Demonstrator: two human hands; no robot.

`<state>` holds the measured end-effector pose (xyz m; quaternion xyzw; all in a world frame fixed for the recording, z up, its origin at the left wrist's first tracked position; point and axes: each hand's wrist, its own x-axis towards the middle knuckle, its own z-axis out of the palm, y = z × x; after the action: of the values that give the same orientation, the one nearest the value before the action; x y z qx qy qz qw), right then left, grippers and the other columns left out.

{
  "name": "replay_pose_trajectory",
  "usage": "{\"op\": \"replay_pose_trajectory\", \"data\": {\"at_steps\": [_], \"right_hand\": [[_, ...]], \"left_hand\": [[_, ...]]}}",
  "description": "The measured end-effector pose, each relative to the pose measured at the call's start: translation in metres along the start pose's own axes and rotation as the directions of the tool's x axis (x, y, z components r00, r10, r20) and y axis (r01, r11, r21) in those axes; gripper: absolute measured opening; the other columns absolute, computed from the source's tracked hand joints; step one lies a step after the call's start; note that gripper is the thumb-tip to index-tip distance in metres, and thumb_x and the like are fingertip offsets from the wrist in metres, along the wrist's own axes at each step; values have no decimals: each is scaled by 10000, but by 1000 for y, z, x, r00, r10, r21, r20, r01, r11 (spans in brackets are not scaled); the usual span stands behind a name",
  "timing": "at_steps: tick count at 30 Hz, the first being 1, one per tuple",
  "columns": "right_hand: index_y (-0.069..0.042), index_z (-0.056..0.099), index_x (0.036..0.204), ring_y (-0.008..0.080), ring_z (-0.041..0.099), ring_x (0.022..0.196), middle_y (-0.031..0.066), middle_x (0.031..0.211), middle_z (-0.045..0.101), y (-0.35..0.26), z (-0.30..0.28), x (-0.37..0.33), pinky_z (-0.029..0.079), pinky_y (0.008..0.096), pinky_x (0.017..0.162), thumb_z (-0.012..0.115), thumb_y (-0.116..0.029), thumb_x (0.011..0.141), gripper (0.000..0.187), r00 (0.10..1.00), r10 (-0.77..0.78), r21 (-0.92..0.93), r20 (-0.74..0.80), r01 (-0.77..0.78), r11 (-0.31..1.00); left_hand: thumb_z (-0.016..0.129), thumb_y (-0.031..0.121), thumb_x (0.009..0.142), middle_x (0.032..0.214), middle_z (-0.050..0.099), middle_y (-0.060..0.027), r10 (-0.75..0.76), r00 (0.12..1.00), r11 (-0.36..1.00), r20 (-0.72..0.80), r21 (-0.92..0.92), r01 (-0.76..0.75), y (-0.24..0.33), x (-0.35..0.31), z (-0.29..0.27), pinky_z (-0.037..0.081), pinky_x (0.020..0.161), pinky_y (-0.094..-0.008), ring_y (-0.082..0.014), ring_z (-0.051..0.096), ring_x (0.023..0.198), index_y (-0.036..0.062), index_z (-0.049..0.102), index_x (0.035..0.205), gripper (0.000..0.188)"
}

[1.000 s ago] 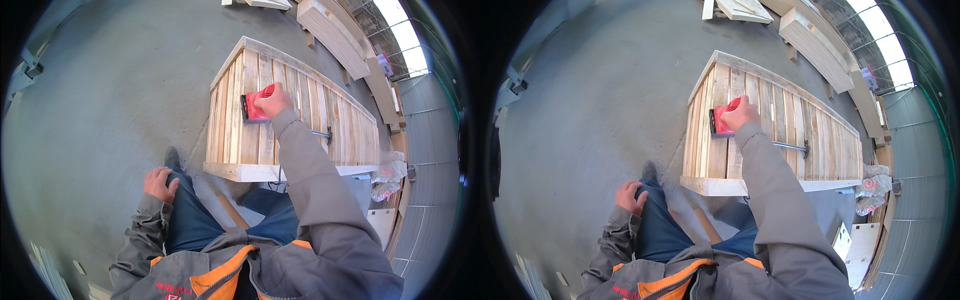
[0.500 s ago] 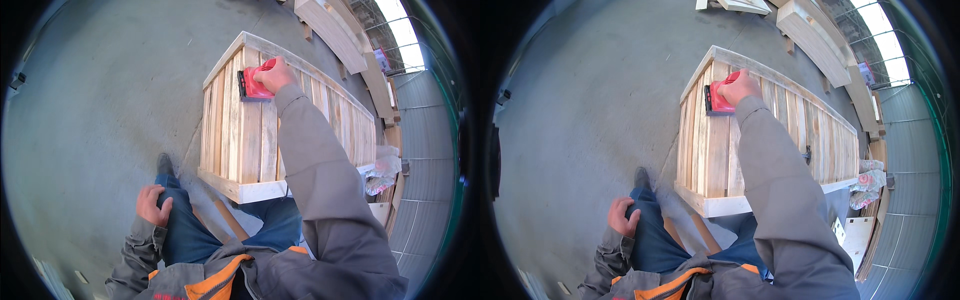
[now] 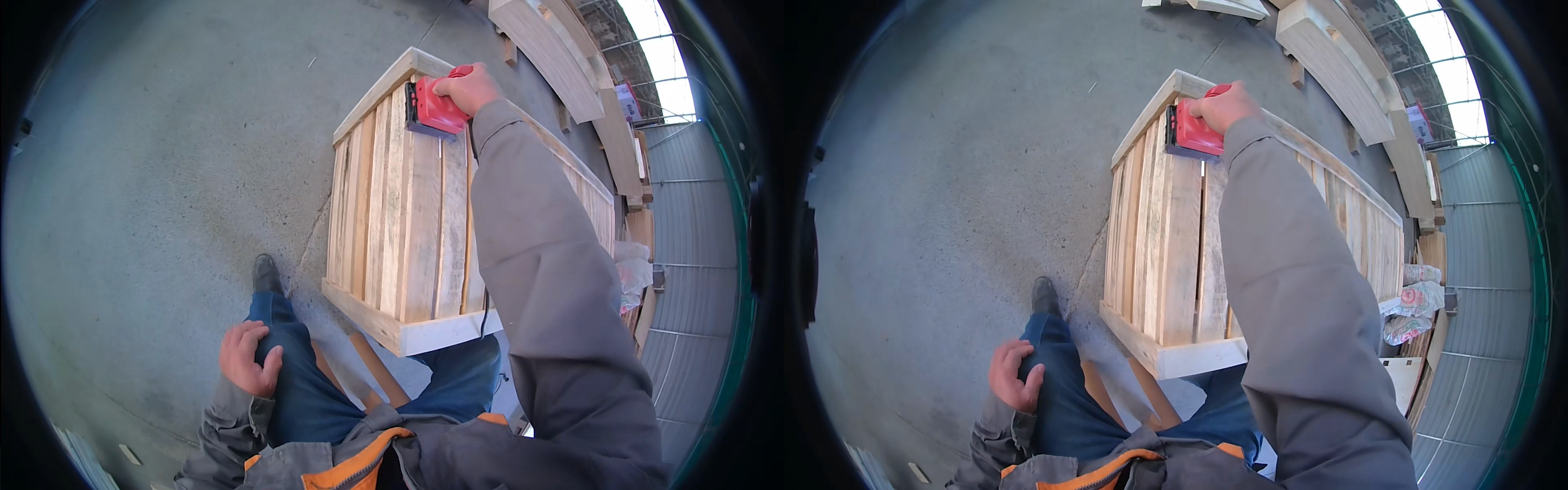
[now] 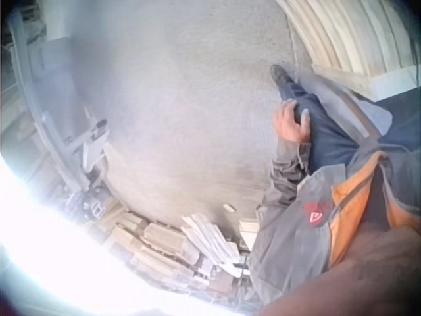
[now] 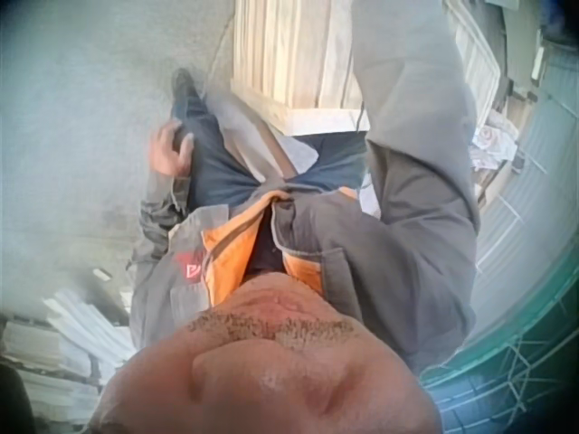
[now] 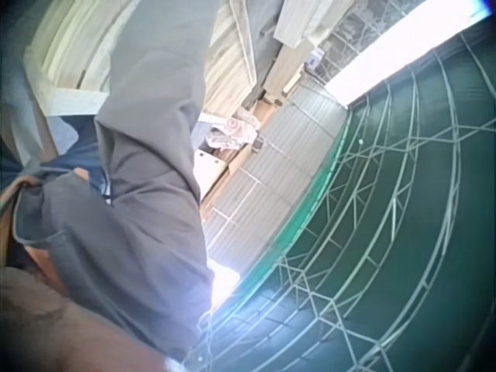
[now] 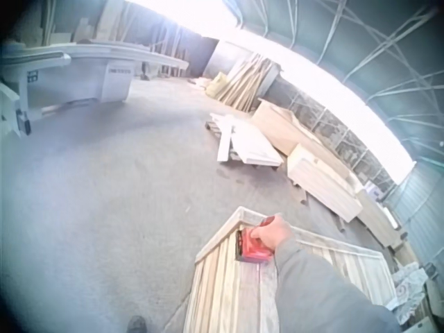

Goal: The person uses a red electric sander to smooth the surface of a wooden slatted structure. They move the sander along the slats and edges, occasionally pausing to adjust the power cord to prevent it from getting caught.

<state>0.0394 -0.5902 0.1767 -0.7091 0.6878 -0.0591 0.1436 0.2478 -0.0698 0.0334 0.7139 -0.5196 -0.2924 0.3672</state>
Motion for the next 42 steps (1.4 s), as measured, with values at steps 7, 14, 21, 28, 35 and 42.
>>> {"op": "replay_pose_trajectory", "data": {"at_steps": [7, 14, 21, 28, 35, 42], "right_hand": [[53, 478, 1429, 336, 671, 1232, 233, 1344, 664, -4, 1, 30, 513, 392, 1053, 859, -358, 761, 872, 1000, -3, -17, -12, 2, 1000], [72, 494, 1426, 332, 677, 1228, 227, 1360, 664, -13, 4, 38, 524, 381, 1036, 868, -398, 740, 912, 1000, 18, -40, -10, -18, 999], [91, 568, 1333, 347, 686, 1197, 253, 1288, 686, -9, 0, 24, 540, 386, 1009, 894, -359, 715, 831, 997, 25, -44, -70, -29, 999], [73, 525, 1357, 383, 676, 1205, 269, 1294, 676, 35, 1, -46, 529, 406, 1039, 870, -353, 708, 849, 999, 28, -6, -33, -28, 1000], [10, 526, 1371, 397, 676, 1206, 251, 1274, 694, 16, 4, -100, 535, 427, 1039, 838, -386, 715, 827, 999, 47, -88, 23, -45, 995], [-10, 560, 1355, 356, 656, 1247, 224, 1312, 681, 15, 6, -50, 517, 398, 1062, 853, -380, 704, 804, 999, 27, -14, 31, -26, 1000]], "left_hand": [[786, 144, 759, 1176, 695, -213, -28, 999, 999, 17, -30, 28, -2, 5, 0, 512, 992, -499, -436, 644, 1117, -1, 689, 1095, 379], [792, 152, 761, 1180, 702, -204, -36, 999, 999, 10, -8, 36, -4, 2, -1, 517, 1001, -488, -424, 652, 1121, 6, 698, 1096, 378], [794, 171, 784, 1179, 710, -196, -36, 999, 999, -23, -8, 35, 1, 0, 1, 524, 992, -467, -400, 663, 1112, 9, 705, 1088, 356], [781, 182, 807, 1175, 707, -195, -48, 998, 998, -32, -35, 47, -6, -8, 3, 522, 987, -466, -401, 656, 1111, 11, 696, 1086, 338], [780, 185, 808, 1177, 705, -204, -43, 999, 999, -25, -25, 43, -12, -11, 2, 522, 990, -469, -412, 652, 1106, 10, 698, 1091, 342], [779, 169, 798, 1174, 700, -211, -41, 999, 998, -3, -53, 41, -10, -8, 3, 524, 985, -472, -414, 652, 1099, -3, 695, 1093, 352]]}}
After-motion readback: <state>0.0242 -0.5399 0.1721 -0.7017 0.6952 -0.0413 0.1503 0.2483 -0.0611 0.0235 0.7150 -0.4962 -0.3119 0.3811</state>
